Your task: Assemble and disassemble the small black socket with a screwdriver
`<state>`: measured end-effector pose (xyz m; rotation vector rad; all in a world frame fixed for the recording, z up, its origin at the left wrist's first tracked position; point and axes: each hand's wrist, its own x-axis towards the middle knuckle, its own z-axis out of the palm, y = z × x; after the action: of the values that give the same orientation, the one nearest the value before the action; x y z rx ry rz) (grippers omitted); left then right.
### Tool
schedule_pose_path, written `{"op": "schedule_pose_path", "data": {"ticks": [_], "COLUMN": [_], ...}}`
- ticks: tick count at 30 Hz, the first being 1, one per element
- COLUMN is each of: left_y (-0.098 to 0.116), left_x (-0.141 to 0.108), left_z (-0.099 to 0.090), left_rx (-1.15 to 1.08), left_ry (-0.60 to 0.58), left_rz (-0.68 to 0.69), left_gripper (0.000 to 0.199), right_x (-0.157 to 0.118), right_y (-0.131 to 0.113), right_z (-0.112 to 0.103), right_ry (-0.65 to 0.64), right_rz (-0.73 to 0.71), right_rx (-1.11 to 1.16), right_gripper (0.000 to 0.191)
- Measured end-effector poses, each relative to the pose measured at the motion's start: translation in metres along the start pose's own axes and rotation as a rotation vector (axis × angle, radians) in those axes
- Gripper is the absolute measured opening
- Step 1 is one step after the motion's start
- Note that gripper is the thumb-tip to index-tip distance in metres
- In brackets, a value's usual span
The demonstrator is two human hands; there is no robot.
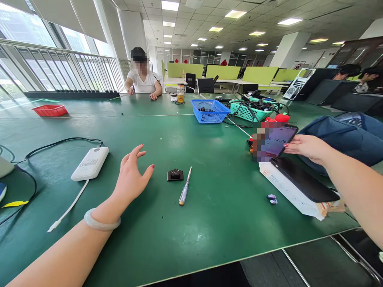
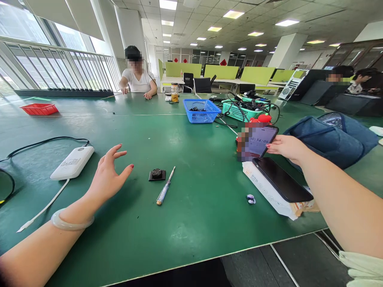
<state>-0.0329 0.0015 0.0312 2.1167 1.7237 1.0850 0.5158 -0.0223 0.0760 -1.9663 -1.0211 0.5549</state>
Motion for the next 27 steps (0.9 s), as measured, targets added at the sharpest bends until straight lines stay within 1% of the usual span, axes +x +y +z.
{"op": "schedule_pose_path", "data": {"ticks": [2,3,8,12,14,16,18,20,22,24,25,27], "left_y": [0.000,0.000,0.001,0.000,-0.001,-0.001,-0.001,-0.002,-0.002,-0.003,-0.004,-0.006], "left_x": [0.000,0.000,0.001,0.000,0.000,0.000,0.001,0.001,0.002,0.003,0.003,0.004], "left_z": [0.000,0.000,-0.002,-0.001,-0.001,-0.002,-0.004,-0.005,-0.007,-0.009,-0.009,-0.011], "left_rx": [-0.002,-0.005,-0.009,-0.014,-0.015,-0.020,-0.029,-0.032,-0.028,-0.016,-0.010,0.006], "left_ry": [0.000,0.000,0.018,0.021,0.020,0.020,0.025,0.038,0.054,0.067,0.073,0.083], "left_rz": [-0.005,-0.006,-0.004,0.007,0.010,0.008,0.005,0.005,0.005,0.000,-0.004,-0.010], "left_gripper": [0.069,0.069,0.067,0.068,0.067,0.068,0.068,0.068,0.067,0.067,0.067,0.068], "right_x": [-0.004,-0.006,-0.011,-0.015,-0.019,-0.026,-0.035,-0.048,-0.062,-0.075,-0.080,-0.086], "right_y": [-0.005,-0.007,-0.012,-0.015,-0.015,-0.011,-0.004,0.008,0.020,0.032,0.037,0.045], "right_z": [-0.001,-0.001,-0.003,-0.006,-0.008,-0.010,-0.012,-0.013,-0.014,-0.016,-0.017,-0.018], "right_ry": [-0.020,-0.025,-0.031,-0.059,-0.039,-0.006,0.009,-0.012,-0.033,-0.018,-0.023,-0.024], "right_rz": [0.109,0.140,0.152,0.177,0.208,0.204,0.123,0.058,0.023,-0.001,-0.009,0.019], "right_rx": [0.087,0.115,0.125,0.068,-0.012,-0.154,-0.377,-0.565,-0.657,-0.729,-0.746,-0.739], "right_gripper": [0.022,0.023,0.024,0.023,0.032,0.046,0.056,0.067,0.079,0.085,0.089,0.094]}}
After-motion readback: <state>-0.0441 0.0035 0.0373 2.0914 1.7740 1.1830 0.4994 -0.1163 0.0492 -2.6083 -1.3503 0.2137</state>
